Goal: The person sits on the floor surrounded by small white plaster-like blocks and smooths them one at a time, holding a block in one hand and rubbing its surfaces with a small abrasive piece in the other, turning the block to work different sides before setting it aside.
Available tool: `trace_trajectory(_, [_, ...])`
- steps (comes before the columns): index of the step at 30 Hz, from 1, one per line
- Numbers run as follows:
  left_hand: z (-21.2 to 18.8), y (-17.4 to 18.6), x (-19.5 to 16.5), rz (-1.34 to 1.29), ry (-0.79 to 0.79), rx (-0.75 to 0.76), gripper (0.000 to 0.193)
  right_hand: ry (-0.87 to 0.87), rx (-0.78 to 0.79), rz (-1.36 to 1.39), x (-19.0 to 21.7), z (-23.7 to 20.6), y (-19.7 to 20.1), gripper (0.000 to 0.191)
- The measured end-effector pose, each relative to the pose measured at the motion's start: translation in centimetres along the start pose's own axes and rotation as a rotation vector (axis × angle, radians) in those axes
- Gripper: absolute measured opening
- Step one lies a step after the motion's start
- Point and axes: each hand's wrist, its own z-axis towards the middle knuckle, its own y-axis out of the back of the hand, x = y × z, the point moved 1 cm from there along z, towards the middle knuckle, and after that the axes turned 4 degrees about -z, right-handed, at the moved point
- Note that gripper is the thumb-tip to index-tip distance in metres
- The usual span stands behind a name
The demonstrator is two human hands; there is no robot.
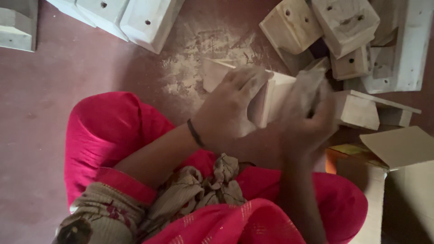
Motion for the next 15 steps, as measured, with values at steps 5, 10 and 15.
trace_trajectory(5, [0.0, 0.3, 0.0, 0.038, 0.097, 0.001, 0.087, 0.119, 0.15, 0.037, -1.0, -1.0, -0.4, 0.037])
trace_trajectory(10, [0.0, 0.5, 0.2, -0.005, 0.085, -0.034, 0.091, -0.005, 0.121, 0.015, -1.0, -0.8, -0.1, 0.035])
trace_trajectory(15, [0.2, 0.1, 0.8, 0.091, 0.079, -0.036, 0.084, 0.178, 0.274, 0.068, 0.2, -1.3, -0.2, 0.045])
